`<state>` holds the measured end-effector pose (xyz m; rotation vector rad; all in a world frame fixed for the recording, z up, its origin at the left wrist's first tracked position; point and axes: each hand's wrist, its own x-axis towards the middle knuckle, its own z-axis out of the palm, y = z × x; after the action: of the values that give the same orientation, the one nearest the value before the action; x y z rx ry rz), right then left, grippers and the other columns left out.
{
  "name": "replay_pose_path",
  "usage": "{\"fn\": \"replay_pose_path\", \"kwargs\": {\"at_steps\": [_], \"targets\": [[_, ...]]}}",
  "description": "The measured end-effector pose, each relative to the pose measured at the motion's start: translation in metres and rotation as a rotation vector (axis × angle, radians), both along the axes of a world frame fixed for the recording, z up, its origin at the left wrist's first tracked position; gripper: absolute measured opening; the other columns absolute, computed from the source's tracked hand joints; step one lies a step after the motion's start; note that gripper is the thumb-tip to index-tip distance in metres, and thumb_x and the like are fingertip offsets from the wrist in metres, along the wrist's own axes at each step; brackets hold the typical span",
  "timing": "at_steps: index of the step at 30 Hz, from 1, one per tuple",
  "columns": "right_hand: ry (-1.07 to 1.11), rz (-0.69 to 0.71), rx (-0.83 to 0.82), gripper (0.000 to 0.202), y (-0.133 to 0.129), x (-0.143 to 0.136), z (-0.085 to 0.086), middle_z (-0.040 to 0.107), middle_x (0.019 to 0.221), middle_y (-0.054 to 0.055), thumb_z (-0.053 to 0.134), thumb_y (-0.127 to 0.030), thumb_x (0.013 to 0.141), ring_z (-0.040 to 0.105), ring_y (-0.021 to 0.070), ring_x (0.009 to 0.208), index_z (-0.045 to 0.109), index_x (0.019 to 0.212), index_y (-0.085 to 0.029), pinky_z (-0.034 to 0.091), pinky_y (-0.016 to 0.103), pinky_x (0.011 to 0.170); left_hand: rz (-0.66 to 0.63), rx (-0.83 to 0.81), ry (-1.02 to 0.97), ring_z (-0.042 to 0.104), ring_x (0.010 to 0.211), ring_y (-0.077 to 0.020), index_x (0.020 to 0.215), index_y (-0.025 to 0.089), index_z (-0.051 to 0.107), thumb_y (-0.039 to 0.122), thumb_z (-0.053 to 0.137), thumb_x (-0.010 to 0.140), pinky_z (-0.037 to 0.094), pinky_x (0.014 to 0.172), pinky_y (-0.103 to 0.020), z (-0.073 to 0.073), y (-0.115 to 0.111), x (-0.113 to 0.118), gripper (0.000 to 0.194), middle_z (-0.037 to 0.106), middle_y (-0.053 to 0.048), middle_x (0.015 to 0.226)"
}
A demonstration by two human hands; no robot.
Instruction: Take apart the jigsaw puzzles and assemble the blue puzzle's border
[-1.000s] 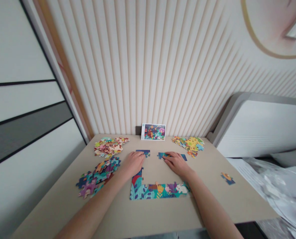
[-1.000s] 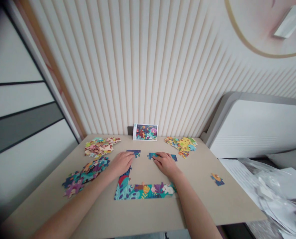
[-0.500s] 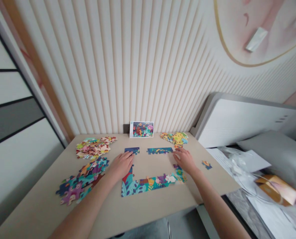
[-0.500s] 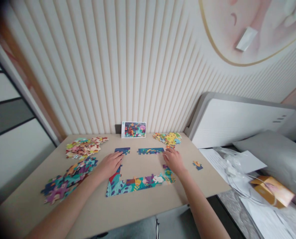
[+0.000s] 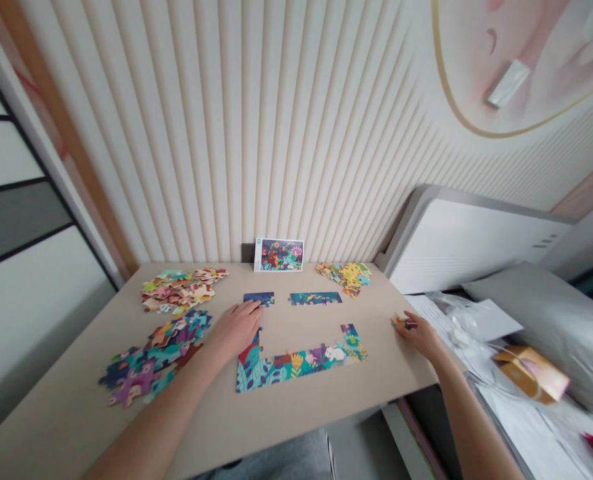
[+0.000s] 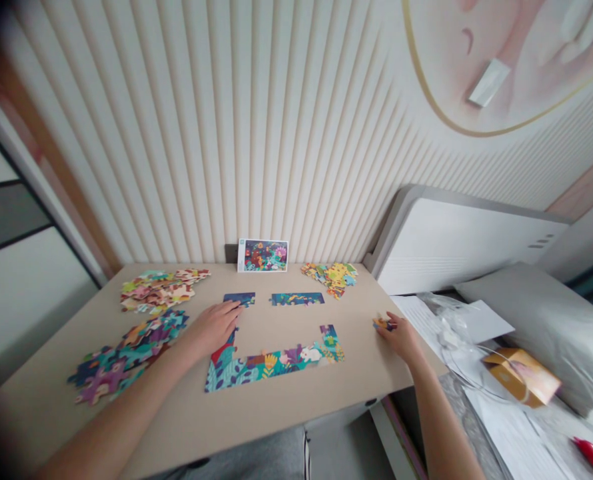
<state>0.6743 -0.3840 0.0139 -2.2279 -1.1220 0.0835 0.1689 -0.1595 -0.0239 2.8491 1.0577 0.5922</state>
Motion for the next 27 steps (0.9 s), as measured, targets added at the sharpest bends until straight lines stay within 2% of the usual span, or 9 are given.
{"fn": "replay_pose_path", "kwargs": {"at_steps": [3,6,8,12,14,16,19,23,27], "targets": [[0.254,0.125,0.208,0.081,0.013,-0.019,0.003,0.071,0.094,0.01,0.079,-0.06,0.065,0.071,0.0249,0.076,0.063,0.13,-0.014,0.056,0.036,0.067,0.01,0.006,0.004,0.055,0.129,-0.0261,0.131,0.022,0.064,0.027,0.041,0.099,0.039,0.112,-0.044,0.0,-0.002,0.001,0.04,0.061,-0.01,0.14],[0.457,0.332,0.321,0.075,0.03,-0.052,0.016,0.072,0.095,0.008,0.076,-0.061,0.073,0.071,0.024,0.086,0.062,0.131,-0.016,0.058,0.038,0.076,0.013,0.012,0.024,0.054,0.131,-0.0273,0.132,0.021,0.064,0.026,0.04,0.099,0.039,0.111,-0.046,0.002,-0.003,0.001,0.04,0.06,-0.01,0.141],[0.541,0.448,0.317,0.067,0.047,-0.079,0.026,0.073,0.096,0.008,0.076,-0.056,0.077,0.07,0.0237,0.09,0.062,0.131,-0.018,0.058,0.039,0.079,0.014,0.013,0.033,0.054,0.131,-0.0276,0.132,0.02,0.063,0.026,0.04,0.1,0.039,0.11,-0.046,0.004,-0.005,0.001,0.04,0.059,-0.011,0.142],[0.601,0.71,0.177,0.059,0.099,-0.144,0.04,0.075,0.097,0.008,0.076,-0.051,0.08,0.071,0.0226,0.088,0.064,0.127,-0.018,0.058,0.039,0.08,0.022,0.004,0.022,0.054,0.131,-0.0268,0.13,0.021,0.064,0.025,0.04,0.1,0.039,0.11,-0.045,0.009,-0.008,0.002,0.039,0.06,-0.011,0.141],[0.52,0.861,0.07,0.053,0.129,-0.176,0.042,0.075,0.099,0.008,0.071,-0.048,0.085,0.072,0.022,0.088,0.064,0.128,-0.018,0.058,0.039,0.082,0.027,0.005,0.016,0.054,0.13,-0.0269,0.129,0.021,0.065,0.026,0.04,0.101,0.039,0.11,-0.046,0.012,-0.01,0.002,0.037,0.061,-0.011,0.139],[0.329,0.979,0.005,0.047,0.157,-0.203,0.041,0.075,0.104,0.008,0.067,-0.043,0.089,0.071,0.0219,0.09,0.063,0.131,-0.021,0.057,0.039,0.084,0.026,0.007,0.009,0.055,0.129,-0.0263,0.127,0.02,0.065,0.025,0.04,0.101,0.038,0.111,-0.045,0.014,-0.012,0.002,0.036,0.061,-0.012,0.138],[-0.061,1.016,0.013,0.041,0.185,-0.23,0.035,0.069,0.123,0.011,0.066,-0.032,0.091,0.065,0.0248,0.111,0.065,0.131,-0.023,0.049,0.04,0.098,0.027,0.005,0.002,0.054,0.13,-0.025,0.127,0.02,0.065,0.025,0.04,0.101,0.039,0.111,-0.043,0.018,-0.014,0.002,0.036,0.062,-0.011,0.137],[-0.306,0.899,-0.056,0.03,0.185,-0.247,0.019,0.071,0.107,0.012,0.059,-0.038,0.095,0.065,0.0249,0.103,0.072,0.117,-0.022,0.049,0.037,0.093,0.027,0.0,0.005,0.053,0.13,-0.025,0.129,0.021,0.063,0.024,0.04,0.101,0.039,0.11,-0.043,0.02,-0.015,0.002,0.037,0.062,-0.011,0.136],[-0.396,0.866,-0.028,0.041,0.167,-0.256,0.004,0.066,0.116,0.013,0.064,-0.052,0.09,0.061,0.0286,0.109,0.07,0.12,-0.025,0.046,0.04,0.096,0.031,0.002,-0.027,0.054,0.127,-0.0249,0.126,0.021,0.064,0.026,0.042,0.101,0.038,0.111,-0.042,0.022,-0.017,0.003,0.034,0.063,-0.01,0.134]]}}
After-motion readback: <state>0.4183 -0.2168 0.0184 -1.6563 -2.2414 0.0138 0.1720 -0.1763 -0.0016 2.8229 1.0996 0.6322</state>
